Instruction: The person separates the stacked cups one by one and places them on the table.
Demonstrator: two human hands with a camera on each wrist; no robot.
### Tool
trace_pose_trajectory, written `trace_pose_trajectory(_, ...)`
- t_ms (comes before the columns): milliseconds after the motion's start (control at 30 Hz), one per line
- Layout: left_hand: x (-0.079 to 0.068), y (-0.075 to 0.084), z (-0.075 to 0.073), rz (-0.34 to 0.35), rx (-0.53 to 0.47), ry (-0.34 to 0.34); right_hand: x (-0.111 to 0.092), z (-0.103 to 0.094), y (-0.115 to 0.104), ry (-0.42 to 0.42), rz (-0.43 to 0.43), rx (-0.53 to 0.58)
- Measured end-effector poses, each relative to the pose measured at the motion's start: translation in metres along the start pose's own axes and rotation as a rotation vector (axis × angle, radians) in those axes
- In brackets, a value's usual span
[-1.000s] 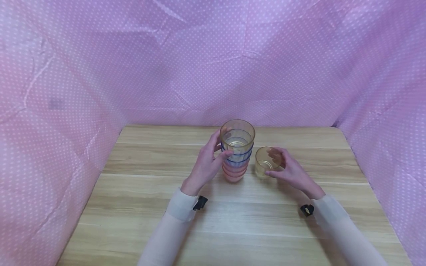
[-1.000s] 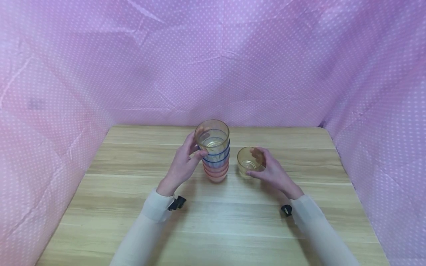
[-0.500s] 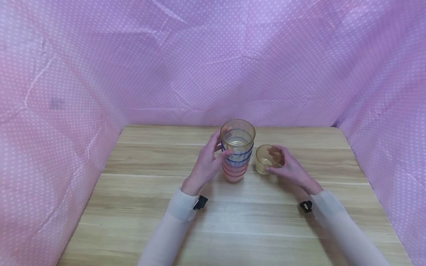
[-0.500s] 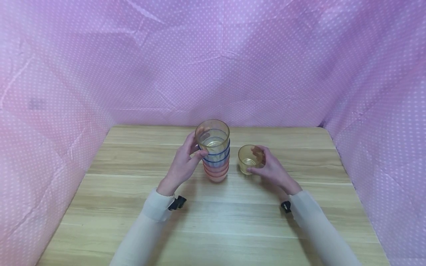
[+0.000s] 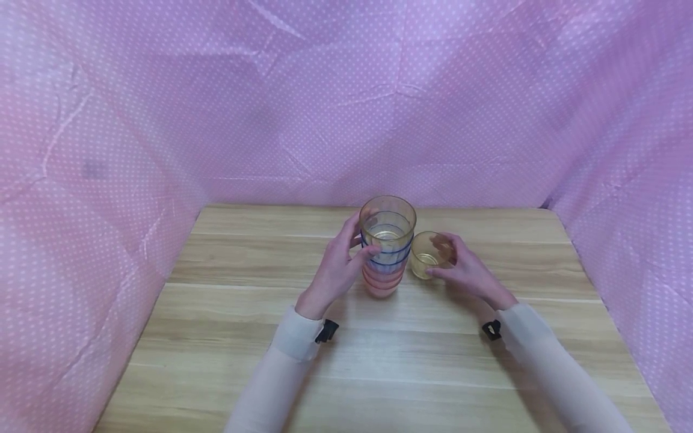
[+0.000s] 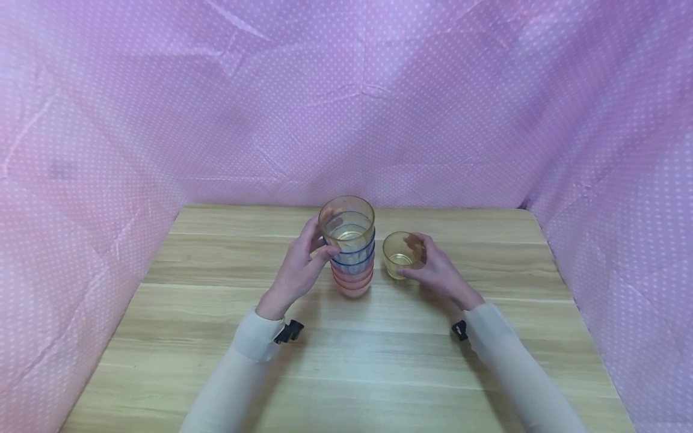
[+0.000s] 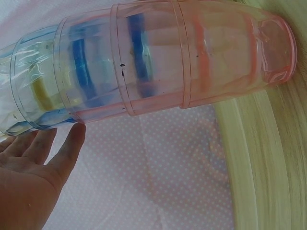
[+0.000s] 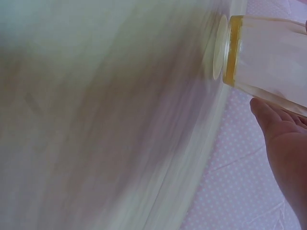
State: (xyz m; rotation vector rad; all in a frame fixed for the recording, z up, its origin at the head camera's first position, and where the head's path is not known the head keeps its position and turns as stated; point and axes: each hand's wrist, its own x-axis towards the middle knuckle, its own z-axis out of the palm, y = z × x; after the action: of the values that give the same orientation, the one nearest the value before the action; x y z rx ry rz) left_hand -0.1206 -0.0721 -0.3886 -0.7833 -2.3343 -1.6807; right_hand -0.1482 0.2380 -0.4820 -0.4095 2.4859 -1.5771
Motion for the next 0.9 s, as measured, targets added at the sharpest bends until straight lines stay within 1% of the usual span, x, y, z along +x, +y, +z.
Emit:
trace_pose_trajectory(200, -0.001, -0.001, 0.001, -0.002, 0.002, 0.001, 0.003, 0.001, 0.004, -0.014, -0.020, 0.027)
trace_pose_trajectory(367, -0.002, 0.000, 0.001, -0.002, -0.002, 0.001, 0.005, 0.001, 0.009, -0.020, -0.014, 0.007)
trace_pose_trajectory(600, -0.003, 0.001, 0.001, 0.002, -0.005, 0.009, 0.004, -0.001, 0.013, -0.025, -0.033, -0.027)
trace_pose_trajectory(700, -0.003, 0.001, 0.002, 0.005, -0.006, 0.012, 0.003, -0.002, 0.013, -0.037, -0.019, -0.019)
trace_pose_trajectory(900, -0.003, 0.000, 0.003, 0.008, -0.011, 0.013, 0.000, -0.003, 0.011, -0.058, 0.008, -0.046)
